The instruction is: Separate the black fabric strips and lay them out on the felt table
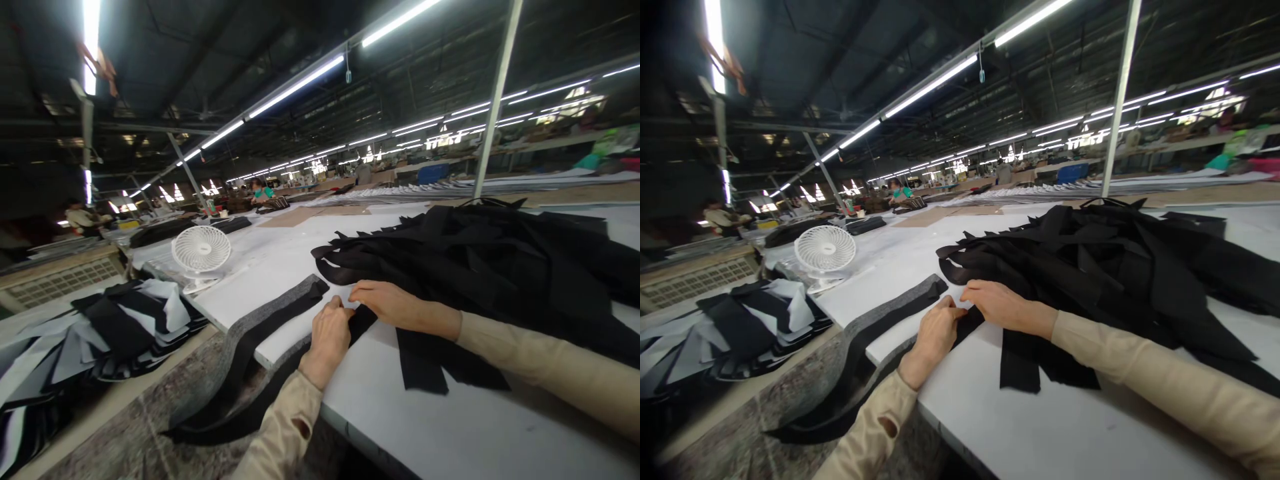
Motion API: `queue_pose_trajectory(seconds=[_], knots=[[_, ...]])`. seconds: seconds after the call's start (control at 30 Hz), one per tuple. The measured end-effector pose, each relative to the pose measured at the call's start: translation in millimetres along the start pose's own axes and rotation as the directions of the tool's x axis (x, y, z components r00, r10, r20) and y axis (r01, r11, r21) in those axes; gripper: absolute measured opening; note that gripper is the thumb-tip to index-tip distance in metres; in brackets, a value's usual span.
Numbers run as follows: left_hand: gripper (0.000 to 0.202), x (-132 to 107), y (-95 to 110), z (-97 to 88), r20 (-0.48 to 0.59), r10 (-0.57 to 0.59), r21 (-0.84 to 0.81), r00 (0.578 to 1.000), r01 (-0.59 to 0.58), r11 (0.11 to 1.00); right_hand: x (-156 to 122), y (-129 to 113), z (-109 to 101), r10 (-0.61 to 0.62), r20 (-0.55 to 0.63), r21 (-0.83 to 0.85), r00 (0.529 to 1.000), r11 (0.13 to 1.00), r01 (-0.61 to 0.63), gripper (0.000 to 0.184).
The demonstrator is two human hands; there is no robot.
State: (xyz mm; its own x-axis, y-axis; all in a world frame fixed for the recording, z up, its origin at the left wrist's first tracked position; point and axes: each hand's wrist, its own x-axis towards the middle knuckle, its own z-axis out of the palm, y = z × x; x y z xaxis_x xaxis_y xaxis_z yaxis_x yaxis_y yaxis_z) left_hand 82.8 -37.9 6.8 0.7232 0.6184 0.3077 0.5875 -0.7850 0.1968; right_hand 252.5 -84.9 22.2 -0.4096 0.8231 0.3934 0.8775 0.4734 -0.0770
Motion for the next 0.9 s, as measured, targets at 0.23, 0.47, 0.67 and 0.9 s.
queue_pose_trajectory(seconds=[0.23,0.47,0.67,0.9], knots=[[0.028,-5,-14,-10.7,0.050,-0.003,-0.131,0.999,0.010,0.991,-4,-6,9,0.094,0.095,-0.010,0.991,0.996,-0.093,0.026],[0.026,-51,-49,-23.6,-0.051,-0.105,-0.354,0.993,0.080,0.932,-5,-4,5,0.099,0.116,0.017,0.988,0.995,-0.102,0.032],[0.030,-57,-54,-18.4,-0.057,-0.029,-0.310,0.998,0.010,0.951,-7,-14,9,0.018,0.141,-0.079,0.990,0.997,-0.007,0.054],[0.036,-57,-55,-19.8,-0.016,0.010,-0.186,1.000,-0.013,0.983,-4,-29,4,0.022,0.221,-0.240,0.975,0.970,0.032,0.058]])
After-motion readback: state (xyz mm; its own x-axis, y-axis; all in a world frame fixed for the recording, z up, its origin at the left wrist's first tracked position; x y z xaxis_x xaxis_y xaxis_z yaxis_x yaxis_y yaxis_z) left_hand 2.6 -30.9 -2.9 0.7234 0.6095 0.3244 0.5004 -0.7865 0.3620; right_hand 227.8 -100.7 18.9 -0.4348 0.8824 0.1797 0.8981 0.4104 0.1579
